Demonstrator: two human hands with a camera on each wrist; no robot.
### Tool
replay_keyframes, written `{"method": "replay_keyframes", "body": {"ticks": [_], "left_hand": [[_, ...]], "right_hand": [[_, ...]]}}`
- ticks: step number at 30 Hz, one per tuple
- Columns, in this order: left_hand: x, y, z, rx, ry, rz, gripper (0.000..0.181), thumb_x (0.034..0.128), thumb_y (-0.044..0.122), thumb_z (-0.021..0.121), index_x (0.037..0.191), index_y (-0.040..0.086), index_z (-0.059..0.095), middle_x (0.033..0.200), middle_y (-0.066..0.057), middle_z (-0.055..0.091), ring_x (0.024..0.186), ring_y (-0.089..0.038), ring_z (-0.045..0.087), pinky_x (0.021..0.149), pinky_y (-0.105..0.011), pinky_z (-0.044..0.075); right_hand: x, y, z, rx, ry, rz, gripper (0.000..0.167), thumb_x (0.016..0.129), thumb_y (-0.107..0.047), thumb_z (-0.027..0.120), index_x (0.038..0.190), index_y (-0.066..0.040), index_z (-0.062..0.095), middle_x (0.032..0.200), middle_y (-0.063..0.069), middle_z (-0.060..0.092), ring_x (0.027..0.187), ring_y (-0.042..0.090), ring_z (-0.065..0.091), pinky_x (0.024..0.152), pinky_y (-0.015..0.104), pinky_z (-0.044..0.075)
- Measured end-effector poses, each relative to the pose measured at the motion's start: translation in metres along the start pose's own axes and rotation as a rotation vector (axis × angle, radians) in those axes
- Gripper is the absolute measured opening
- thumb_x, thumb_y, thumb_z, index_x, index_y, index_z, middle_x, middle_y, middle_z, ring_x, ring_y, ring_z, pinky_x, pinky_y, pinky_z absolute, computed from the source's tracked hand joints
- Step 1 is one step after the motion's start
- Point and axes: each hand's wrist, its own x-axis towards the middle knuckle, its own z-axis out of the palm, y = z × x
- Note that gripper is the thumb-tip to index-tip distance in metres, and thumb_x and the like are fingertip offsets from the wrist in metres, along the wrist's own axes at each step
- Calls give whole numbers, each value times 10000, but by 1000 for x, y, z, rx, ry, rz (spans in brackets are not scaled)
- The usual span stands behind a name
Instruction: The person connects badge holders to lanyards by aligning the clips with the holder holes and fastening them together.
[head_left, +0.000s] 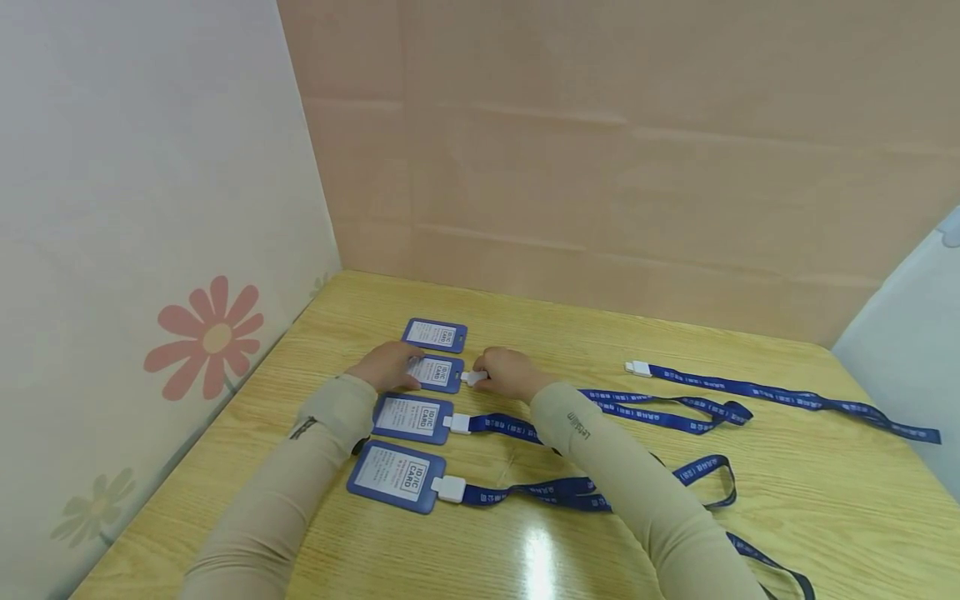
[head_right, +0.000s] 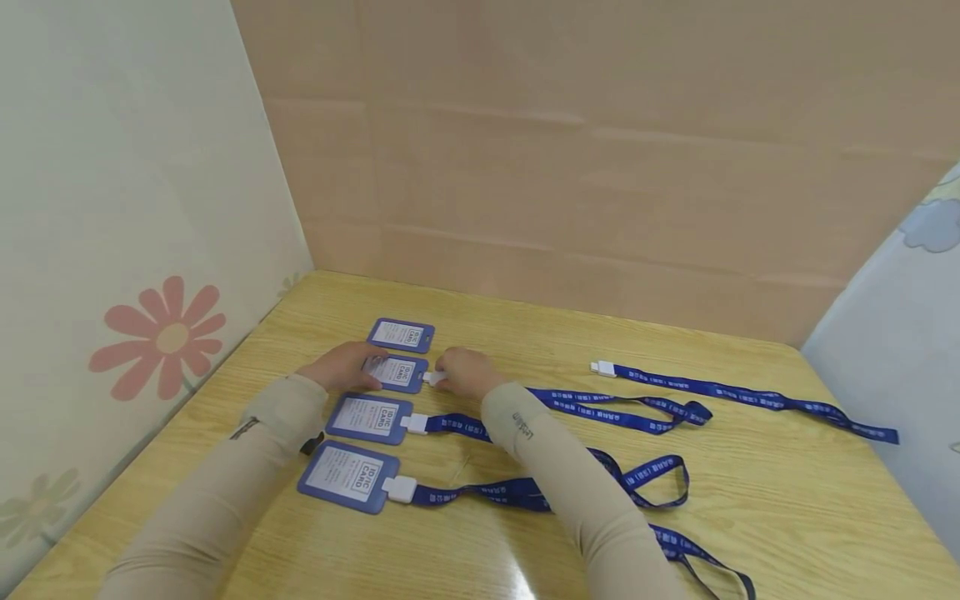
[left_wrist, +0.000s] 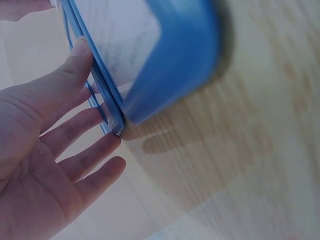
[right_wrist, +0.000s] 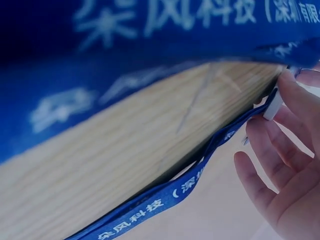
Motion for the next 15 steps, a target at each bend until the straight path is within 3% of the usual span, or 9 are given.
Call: {"method": "replay_keyframes", "body": {"ticks": [10, 15], "left_hand": [[0, 1, 0, -15, 4, 0, 566, 806, 196, 725, 1327, 115, 521, 1395, -146, 493, 1317, -359, 426, 1094, -506, 357], [1, 2, 1, -2, 9, 15, 559, 806, 191, 726, 1322, 111, 526, 1389, -143, 500, 1315, -357, 428, 1097, -500, 356]], "right_hand": [[1, -3, 3, 3, 6, 33, 312, 869, -286, 648, 1119, -103, 681, 1049, 34, 668, 942, 157, 622, 882, 308, 527], [1, -4, 3, -21, 20, -2, 280, 867, -259, 654, 1086, -89, 695, 1026, 45, 681, 918, 158, 631, 857, 294, 533]]}}
